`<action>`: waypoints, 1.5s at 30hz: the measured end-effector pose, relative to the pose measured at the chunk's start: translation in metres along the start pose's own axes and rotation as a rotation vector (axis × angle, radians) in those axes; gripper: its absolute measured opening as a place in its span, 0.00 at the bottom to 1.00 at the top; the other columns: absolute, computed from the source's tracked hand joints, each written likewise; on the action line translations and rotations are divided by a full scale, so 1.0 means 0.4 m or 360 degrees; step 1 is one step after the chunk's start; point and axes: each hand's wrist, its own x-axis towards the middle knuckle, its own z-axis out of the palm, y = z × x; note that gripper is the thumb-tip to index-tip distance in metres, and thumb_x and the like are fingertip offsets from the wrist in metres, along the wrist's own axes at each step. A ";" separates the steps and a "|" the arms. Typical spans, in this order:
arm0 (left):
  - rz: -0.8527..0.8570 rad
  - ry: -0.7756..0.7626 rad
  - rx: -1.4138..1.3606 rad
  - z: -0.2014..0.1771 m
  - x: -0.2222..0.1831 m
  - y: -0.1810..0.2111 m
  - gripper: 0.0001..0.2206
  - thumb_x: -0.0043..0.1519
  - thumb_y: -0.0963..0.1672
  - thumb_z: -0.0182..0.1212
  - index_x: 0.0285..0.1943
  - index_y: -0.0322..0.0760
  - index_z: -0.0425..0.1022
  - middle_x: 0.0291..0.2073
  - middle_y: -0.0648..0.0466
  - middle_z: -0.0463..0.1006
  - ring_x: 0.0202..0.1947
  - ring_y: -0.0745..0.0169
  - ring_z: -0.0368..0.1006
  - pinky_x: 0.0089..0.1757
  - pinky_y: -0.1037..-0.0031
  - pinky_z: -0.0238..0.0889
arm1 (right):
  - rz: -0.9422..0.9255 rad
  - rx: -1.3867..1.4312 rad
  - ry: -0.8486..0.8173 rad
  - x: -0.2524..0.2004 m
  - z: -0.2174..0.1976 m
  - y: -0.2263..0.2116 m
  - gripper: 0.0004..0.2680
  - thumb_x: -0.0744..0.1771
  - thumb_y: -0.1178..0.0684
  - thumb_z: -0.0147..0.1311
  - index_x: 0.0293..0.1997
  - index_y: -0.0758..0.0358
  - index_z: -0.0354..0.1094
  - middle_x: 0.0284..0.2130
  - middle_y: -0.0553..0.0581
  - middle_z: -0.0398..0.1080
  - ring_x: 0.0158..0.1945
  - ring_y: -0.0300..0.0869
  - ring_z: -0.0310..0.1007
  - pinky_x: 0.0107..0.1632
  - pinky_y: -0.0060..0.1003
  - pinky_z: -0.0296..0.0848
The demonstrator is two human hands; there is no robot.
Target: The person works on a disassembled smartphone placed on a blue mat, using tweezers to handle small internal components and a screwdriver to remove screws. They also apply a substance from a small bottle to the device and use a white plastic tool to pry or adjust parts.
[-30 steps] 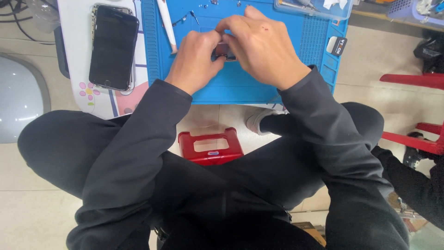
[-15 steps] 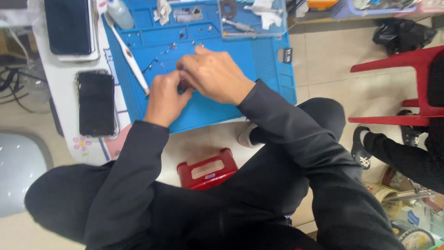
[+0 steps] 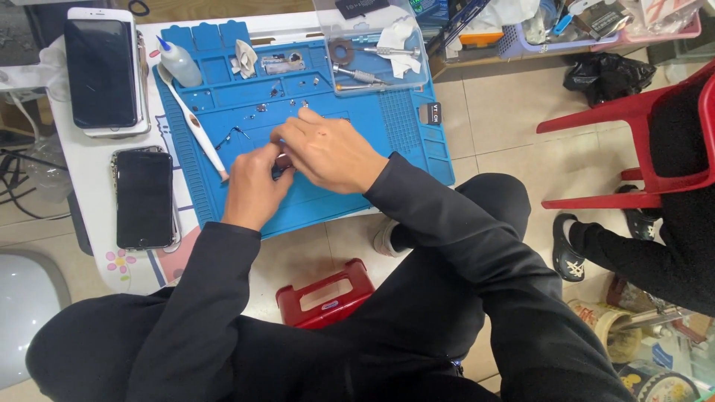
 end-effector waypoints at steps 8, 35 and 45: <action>-0.0029 -0.0046 0.0028 0.008 0.008 -0.007 0.10 0.60 0.37 0.72 0.31 0.34 0.73 0.21 0.49 0.77 0.31 0.48 0.80 0.33 0.65 0.72 | 0.0028 0.0228 0.0037 0.004 -0.001 -0.002 0.05 0.73 0.53 0.50 0.52 0.57 0.69 0.30 0.50 0.71 0.39 0.41 0.69 0.37 0.31 0.78; 0.0055 -0.0074 -0.0081 -0.019 0.000 0.016 0.10 0.58 0.35 0.66 0.47 0.35 0.77 0.33 0.46 0.81 0.36 0.41 0.78 0.35 0.56 0.72 | 0.0336 0.0732 0.0241 -0.078 -0.115 0.152 0.06 0.74 0.58 0.52 0.52 0.62 0.77 0.36 0.56 0.75 0.39 0.46 0.70 0.41 0.39 0.69; 0.0110 -0.0053 0.0038 0.005 0.002 0.000 0.10 0.58 0.37 0.70 0.46 0.37 0.77 0.30 0.47 0.80 0.33 0.43 0.75 0.32 0.55 0.67 | 0.0750 0.0542 0.0420 -0.169 -0.028 0.449 0.07 0.74 0.58 0.57 0.53 0.68 0.82 0.42 0.59 0.82 0.49 0.42 0.80 0.39 0.35 0.73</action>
